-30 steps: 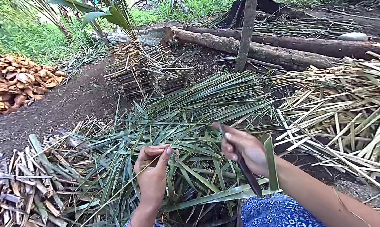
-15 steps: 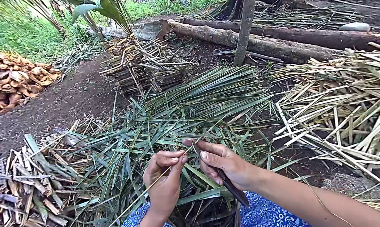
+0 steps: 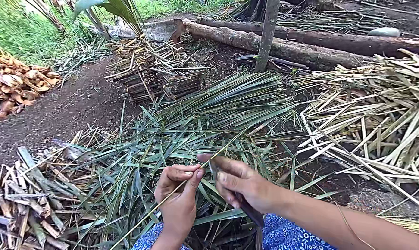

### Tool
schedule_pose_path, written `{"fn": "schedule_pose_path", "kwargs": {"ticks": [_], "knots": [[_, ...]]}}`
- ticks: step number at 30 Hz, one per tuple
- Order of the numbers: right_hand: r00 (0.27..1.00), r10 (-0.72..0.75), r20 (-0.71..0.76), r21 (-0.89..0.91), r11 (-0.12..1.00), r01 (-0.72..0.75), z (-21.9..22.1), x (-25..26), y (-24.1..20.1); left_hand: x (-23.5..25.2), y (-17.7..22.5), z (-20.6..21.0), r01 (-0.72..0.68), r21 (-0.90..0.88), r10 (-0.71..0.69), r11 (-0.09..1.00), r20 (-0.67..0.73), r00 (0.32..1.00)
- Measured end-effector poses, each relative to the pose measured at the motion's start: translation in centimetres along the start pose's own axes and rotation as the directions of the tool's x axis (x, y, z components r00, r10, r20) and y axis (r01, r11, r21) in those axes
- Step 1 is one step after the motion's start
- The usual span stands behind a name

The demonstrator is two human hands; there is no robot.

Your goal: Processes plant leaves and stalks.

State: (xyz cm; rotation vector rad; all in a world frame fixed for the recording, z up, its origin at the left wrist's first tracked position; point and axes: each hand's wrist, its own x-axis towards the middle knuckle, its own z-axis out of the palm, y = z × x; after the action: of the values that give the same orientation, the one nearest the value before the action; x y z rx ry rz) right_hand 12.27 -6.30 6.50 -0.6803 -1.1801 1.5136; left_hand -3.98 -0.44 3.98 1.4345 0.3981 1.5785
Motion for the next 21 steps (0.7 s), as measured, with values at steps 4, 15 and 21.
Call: {"fn": "schedule_pose_path", "kwargs": {"ticks": [4,15,21], "knots": [[0.976,-0.113,-0.185,-0.037,0.993,0.108,-1.8,0.2,-0.8,0.4,0.6,-0.8,0.029,-0.031,-0.029,0.999,-0.007,1.0],[0.924,0.104,-0.367,-0.159,0.972,-0.172,-6.1,-1.4,-3.1,1.1,0.9,-2.9,0.072,0.003,-0.071,0.997,-0.139,0.988],[0.939,0.345,0.003,-0.225,0.915,-0.335,-3.5,-1.6,-2.3,1.0,1.2,-1.8,0.163,-0.084,-0.176,0.983,-0.169,0.97]]}}
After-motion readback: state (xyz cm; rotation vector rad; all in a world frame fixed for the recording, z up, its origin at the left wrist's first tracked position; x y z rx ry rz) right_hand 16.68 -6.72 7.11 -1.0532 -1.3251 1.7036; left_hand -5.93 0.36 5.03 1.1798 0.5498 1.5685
